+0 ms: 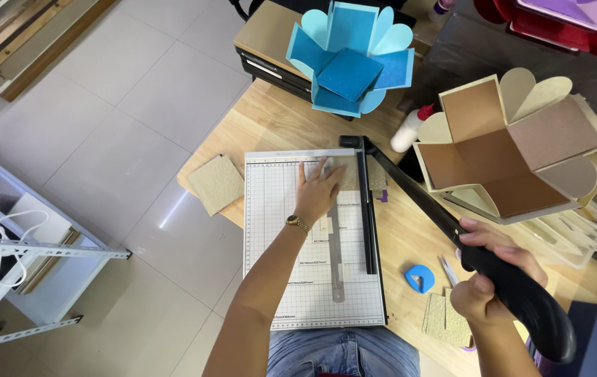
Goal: Assembling and decorating a paper explosion box using a guillotine paper cutter and decorative paper inserts.
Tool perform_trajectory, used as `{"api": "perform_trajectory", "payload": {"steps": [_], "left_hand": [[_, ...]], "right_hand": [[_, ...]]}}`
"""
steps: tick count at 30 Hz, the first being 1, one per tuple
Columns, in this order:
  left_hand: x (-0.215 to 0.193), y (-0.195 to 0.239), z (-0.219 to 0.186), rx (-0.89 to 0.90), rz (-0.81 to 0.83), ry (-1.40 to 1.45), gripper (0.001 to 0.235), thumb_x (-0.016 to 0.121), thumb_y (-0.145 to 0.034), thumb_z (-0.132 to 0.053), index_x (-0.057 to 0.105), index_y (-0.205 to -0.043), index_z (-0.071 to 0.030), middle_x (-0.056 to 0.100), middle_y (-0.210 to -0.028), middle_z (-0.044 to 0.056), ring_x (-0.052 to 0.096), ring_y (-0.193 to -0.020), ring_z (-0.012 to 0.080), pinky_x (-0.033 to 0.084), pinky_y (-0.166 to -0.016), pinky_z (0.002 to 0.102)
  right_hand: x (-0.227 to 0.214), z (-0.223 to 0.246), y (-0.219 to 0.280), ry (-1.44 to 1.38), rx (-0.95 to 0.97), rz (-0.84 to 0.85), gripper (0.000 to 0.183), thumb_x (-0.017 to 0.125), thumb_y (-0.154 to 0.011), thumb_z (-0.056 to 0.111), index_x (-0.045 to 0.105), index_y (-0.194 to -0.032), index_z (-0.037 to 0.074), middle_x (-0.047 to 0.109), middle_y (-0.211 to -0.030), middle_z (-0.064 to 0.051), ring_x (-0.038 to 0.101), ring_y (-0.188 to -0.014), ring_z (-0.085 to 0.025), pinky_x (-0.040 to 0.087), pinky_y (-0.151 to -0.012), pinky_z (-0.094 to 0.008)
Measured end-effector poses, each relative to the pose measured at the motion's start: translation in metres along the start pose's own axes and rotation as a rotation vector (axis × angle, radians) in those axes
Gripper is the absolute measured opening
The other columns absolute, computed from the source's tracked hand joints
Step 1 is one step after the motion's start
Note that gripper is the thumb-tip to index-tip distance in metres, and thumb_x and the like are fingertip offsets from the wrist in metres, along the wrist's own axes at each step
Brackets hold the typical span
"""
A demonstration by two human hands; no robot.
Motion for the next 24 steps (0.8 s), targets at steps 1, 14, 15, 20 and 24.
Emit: {"api": "perform_trajectory", "payload": {"steps": [1, 14, 15, 20, 24], "left_hand": [[0.002, -0.001, 0.003, -0.055, 0.111, 0.026, 0.067, 0.055, -0.1, -0.037, 0.025, -0.159, -0.034, 0.061, -0.143, 0.0, 0.033, -0.15, 0.0225, 0.014, -0.119, 0.072], [0.009, 0.003, 0.004, 0.026, 0.07, -0.13, 0.05, 0.05, -0.099, -0.053, 0.058, -0.142, -0.029, 0.056, -0.142, -0.01, 0.038, -0.146, 0.0208, 0.007, -0.121, 0.069], [0.009, 0.004, 0.004, 0.017, 0.044, -0.124, 0.052, 0.05, -0.099, -0.054, 0.058, -0.143, -0.028, 0.055, -0.144, -0.01, 0.038, -0.146, 0.0212, 0.011, -0.119, 0.071], [0.012, 0.007, 0.005, -0.042, 0.056, -0.08, 0.059, 0.045, -0.1, -0.056, 0.051, -0.149, -0.023, 0.049, -0.151, -0.008, 0.031, -0.151, 0.0218, 0.011, -0.118, 0.072], [0.001, 0.009, 0.006, -0.072, -0.007, -0.064, 0.053, 0.05, -0.097, -0.06, 0.063, -0.137, -0.028, 0.045, -0.154, -0.002, 0.027, -0.152, 0.0242, 0.018, -0.114, 0.074]], "right_hand": [[0.0, 0.002, -0.001, -0.004, -0.016, -0.002, 0.042, 0.05, -0.107, 0.041, 0.039, -0.118, 0.002, 0.059, -0.087, -0.031, 0.067, -0.086, -0.047, 0.061, -0.088, -0.06], [-0.006, 0.008, 0.013, 0.054, 0.025, 0.061, 0.045, 0.05, -0.104, 0.045, 0.039, -0.118, 0.004, 0.061, -0.092, -0.032, 0.07, -0.092, -0.045, 0.063, -0.093, -0.058], [-0.007, 0.008, 0.014, 0.035, 0.016, 0.056, 0.044, 0.05, -0.104, 0.043, 0.039, -0.119, 0.004, 0.061, -0.092, -0.031, 0.07, -0.092, -0.045, 0.063, -0.093, -0.058], [-0.005, 0.015, 0.012, 0.077, 0.045, 0.074, 0.039, 0.05, -0.106, 0.041, 0.042, -0.12, 0.006, 0.062, -0.09, -0.03, 0.072, -0.095, -0.045, 0.063, -0.091, -0.053], [-0.011, 0.012, 0.019, 0.036, 0.037, 0.059, 0.038, 0.052, -0.104, 0.039, 0.043, -0.117, 0.004, 0.062, -0.091, -0.031, 0.072, -0.095, -0.047, 0.063, -0.09, -0.055]]}}
Point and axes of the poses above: each hand's wrist, its own y-axis away from the middle knuckle, its own x-axis out of the palm, z = x × y, the point moved 6 cm from there along -y, towards the middle knuckle
